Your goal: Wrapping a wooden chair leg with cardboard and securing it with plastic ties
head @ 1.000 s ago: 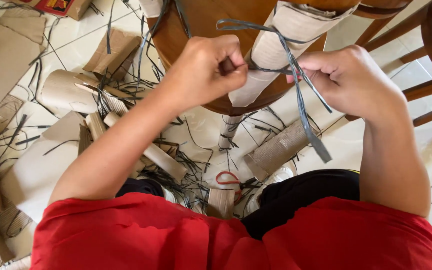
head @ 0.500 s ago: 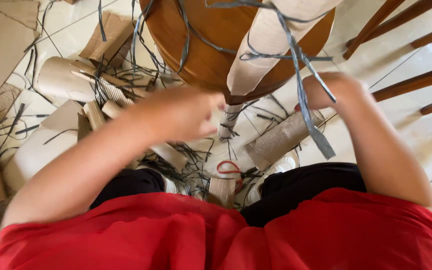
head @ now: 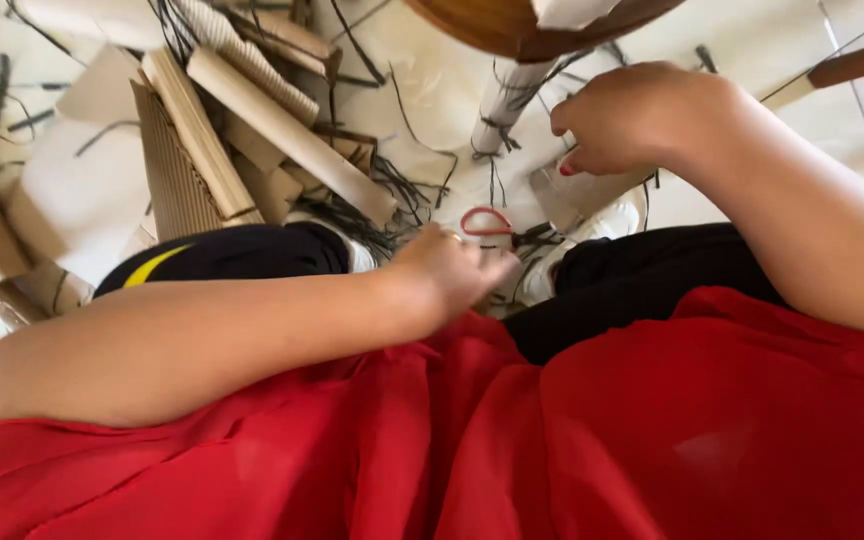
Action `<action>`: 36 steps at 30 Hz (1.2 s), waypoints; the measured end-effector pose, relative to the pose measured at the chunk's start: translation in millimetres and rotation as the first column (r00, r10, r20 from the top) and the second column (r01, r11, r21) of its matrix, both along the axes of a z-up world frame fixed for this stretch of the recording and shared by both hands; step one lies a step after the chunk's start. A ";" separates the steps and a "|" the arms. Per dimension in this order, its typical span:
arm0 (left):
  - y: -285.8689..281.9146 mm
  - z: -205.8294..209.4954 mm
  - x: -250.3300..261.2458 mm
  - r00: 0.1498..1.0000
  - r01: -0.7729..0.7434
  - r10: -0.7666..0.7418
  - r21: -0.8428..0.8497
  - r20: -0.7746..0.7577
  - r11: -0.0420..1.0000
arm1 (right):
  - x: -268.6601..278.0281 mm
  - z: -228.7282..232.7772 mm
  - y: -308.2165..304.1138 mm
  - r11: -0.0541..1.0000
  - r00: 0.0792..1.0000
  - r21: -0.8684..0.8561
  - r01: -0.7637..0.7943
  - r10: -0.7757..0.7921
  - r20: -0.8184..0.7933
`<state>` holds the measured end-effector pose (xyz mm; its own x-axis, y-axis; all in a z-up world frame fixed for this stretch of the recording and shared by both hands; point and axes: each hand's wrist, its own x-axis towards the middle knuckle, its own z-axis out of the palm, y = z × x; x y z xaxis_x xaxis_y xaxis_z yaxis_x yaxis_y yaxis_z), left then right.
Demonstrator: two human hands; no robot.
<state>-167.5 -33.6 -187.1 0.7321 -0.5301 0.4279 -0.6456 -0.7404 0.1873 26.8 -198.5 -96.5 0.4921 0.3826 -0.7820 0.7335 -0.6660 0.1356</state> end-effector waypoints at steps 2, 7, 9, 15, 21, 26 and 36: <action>-17.5 15.1 -1.6 0.642 0.556 -0.047 0.423 -0.765 0.715 | -3.1 -6.2 11.5 0.989 0.999 -0.145 -0.028 0.022 -0.041; -35.3 -49.1 -60.3 0.571 0.669 -0.176 0.330 -0.802 0.666 | 17.3 -190.0 -12.1 0.976 0.984 -0.151 -0.159 0.144 -0.106; -37.5 -75.8 -72.5 0.599 0.663 -0.226 0.317 -0.769 0.678 | 18.4 -246.7 -20.5 0.983 0.986 -0.098 -0.154 0.148 -0.071; -41.4 -80.2 -69.4 0.722 0.579 -0.199 0.423 -0.662 0.697 | 5.2 -248.2 -7.6 0.986 0.984 0.016 -0.164 0.165 -0.067; -39.7 -44.9 -80.3 0.681 0.624 -0.215 0.403 -0.700 0.669 | 34.4 -245.3 -24.7 0.998 0.994 0.039 -0.057 0.061 -0.095; -47.2 -60.0 -104.9 0.685 0.623 -0.278 0.343 -0.674 0.703 | 29.1 -289.7 -30.0 0.993 0.992 -0.067 -0.093 0.097 0.074; -51.9 -3.2 -71.5 0.554 0.742 -0.145 0.408 -0.820 0.532 | -60.2 -361.6 56.6 0.972 0.987 0.236 0.012 0.026 -0.156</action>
